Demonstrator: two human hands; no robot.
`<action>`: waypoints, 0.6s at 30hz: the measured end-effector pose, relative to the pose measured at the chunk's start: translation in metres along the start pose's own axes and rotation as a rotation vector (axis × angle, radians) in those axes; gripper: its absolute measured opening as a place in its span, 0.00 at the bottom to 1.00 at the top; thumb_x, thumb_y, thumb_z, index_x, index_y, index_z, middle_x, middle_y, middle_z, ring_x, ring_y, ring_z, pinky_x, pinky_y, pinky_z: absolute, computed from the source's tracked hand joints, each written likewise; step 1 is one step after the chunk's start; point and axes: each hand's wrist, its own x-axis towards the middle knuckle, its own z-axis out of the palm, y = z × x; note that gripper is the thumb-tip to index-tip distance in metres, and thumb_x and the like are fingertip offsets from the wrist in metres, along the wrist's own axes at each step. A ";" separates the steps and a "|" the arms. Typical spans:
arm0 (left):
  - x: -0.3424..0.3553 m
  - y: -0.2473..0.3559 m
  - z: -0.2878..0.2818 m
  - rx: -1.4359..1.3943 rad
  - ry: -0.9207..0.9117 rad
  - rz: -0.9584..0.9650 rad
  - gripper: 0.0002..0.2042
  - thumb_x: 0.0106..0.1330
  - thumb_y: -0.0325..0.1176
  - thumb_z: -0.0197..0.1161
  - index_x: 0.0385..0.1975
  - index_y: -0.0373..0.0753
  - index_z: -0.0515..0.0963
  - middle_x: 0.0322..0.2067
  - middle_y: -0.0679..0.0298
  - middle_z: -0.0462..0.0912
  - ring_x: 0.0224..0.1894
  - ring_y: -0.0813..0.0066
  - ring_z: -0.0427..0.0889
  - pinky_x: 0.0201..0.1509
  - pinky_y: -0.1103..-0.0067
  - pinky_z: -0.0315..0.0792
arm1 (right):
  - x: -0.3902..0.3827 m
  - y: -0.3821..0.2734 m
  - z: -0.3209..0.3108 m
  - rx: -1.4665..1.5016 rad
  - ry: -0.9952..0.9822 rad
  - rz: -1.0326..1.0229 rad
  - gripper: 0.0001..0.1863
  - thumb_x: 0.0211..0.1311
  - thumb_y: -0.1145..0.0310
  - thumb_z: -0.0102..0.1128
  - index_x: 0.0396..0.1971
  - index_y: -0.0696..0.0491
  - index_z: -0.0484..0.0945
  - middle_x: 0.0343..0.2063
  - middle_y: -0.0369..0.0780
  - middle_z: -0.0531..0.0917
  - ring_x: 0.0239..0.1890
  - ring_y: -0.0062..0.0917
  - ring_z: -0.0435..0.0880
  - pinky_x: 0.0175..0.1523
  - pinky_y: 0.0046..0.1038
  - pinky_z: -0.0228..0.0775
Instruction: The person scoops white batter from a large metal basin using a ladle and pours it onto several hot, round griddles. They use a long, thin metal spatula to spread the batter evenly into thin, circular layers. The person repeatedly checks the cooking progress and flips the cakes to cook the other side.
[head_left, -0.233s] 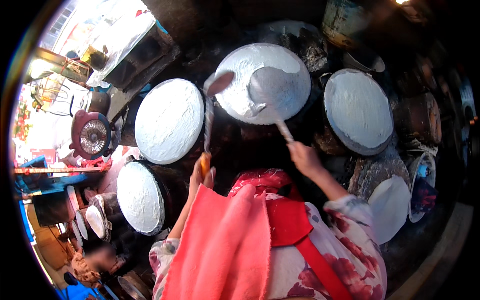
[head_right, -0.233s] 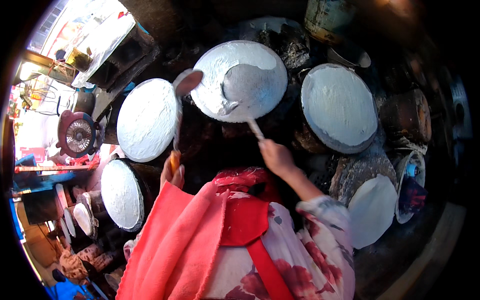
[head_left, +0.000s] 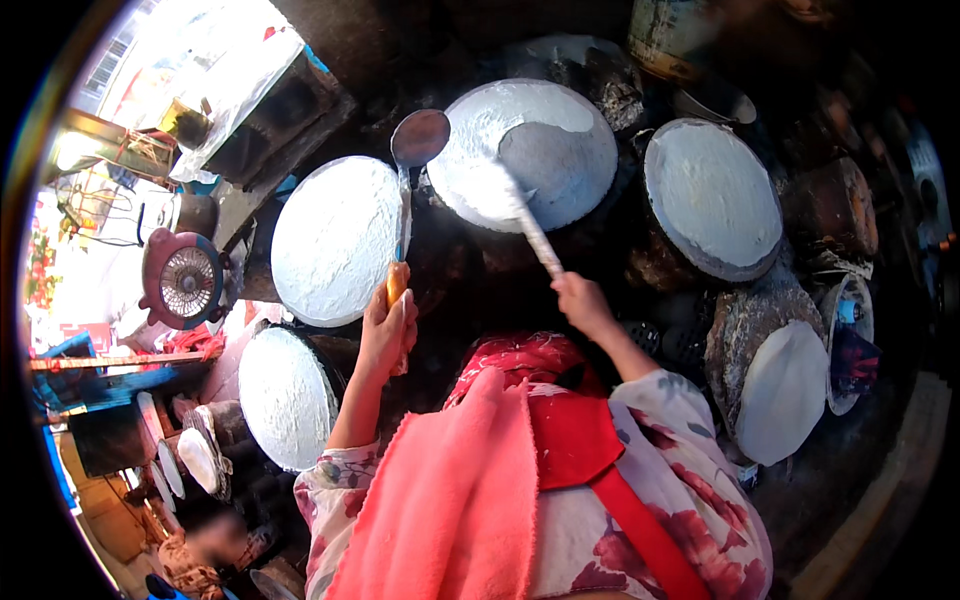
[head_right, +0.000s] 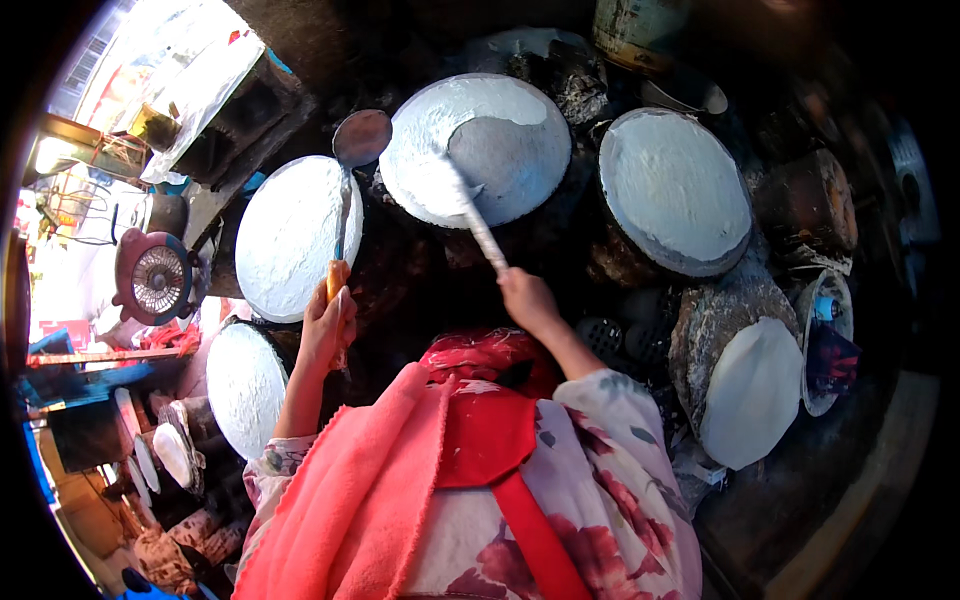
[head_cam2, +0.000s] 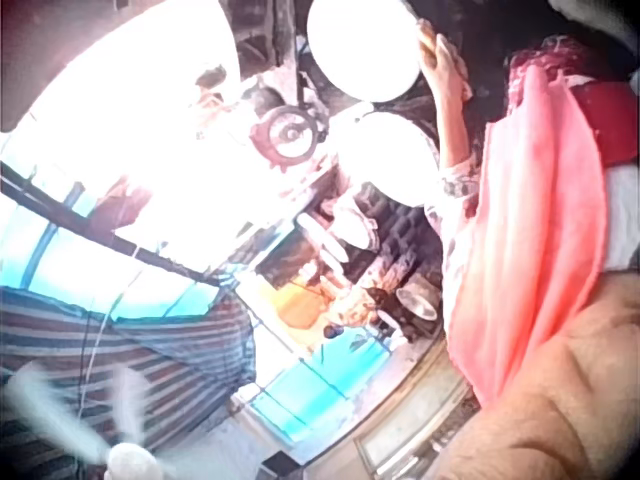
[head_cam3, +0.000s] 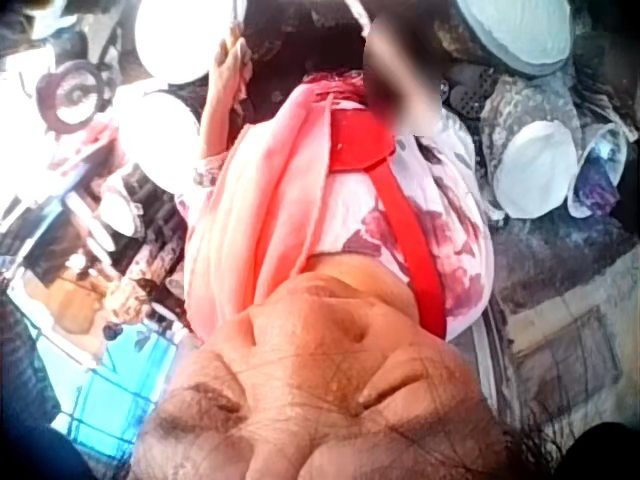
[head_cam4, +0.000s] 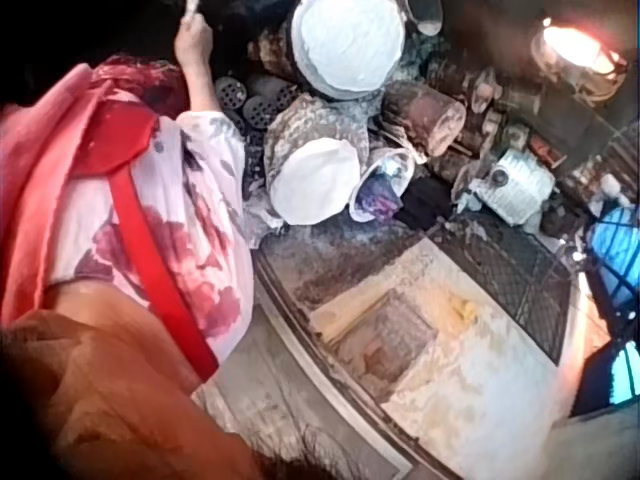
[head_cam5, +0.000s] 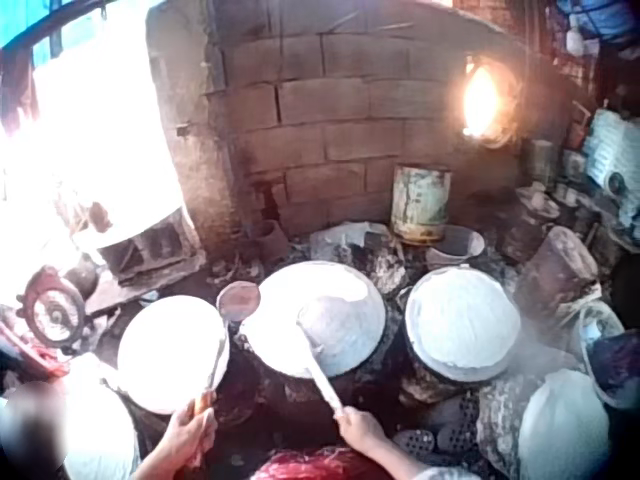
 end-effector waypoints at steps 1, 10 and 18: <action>-0.002 -0.002 -0.005 0.016 -0.026 0.011 0.17 0.68 0.34 0.49 0.56 0.41 0.62 0.19 0.72 0.64 0.11 0.86 0.62 0.13 0.87 0.58 | -0.008 0.010 -0.011 0.030 -0.002 0.125 0.12 0.64 0.62 0.47 0.30 0.55 0.74 0.15 0.49 0.76 0.18 0.43 0.77 0.23 0.40 0.67; 0.003 0.002 0.011 0.116 -0.087 0.019 0.15 0.70 0.38 0.47 0.52 0.40 0.64 0.19 0.69 0.67 0.12 0.81 0.66 0.14 0.86 0.60 | -0.023 0.008 0.021 -0.220 0.045 -0.078 0.12 0.63 0.61 0.48 0.26 0.53 0.72 0.22 0.50 0.79 0.28 0.50 0.77 0.31 0.49 0.67; 0.007 0.008 0.020 0.104 -0.113 0.026 0.16 0.70 0.42 0.47 0.51 0.40 0.64 0.19 0.69 0.67 0.12 0.82 0.66 0.14 0.87 0.60 | -0.034 0.015 -0.013 -0.315 0.097 -0.268 0.10 0.62 0.63 0.48 0.29 0.53 0.74 0.16 0.47 0.77 0.15 0.38 0.78 0.23 0.38 0.69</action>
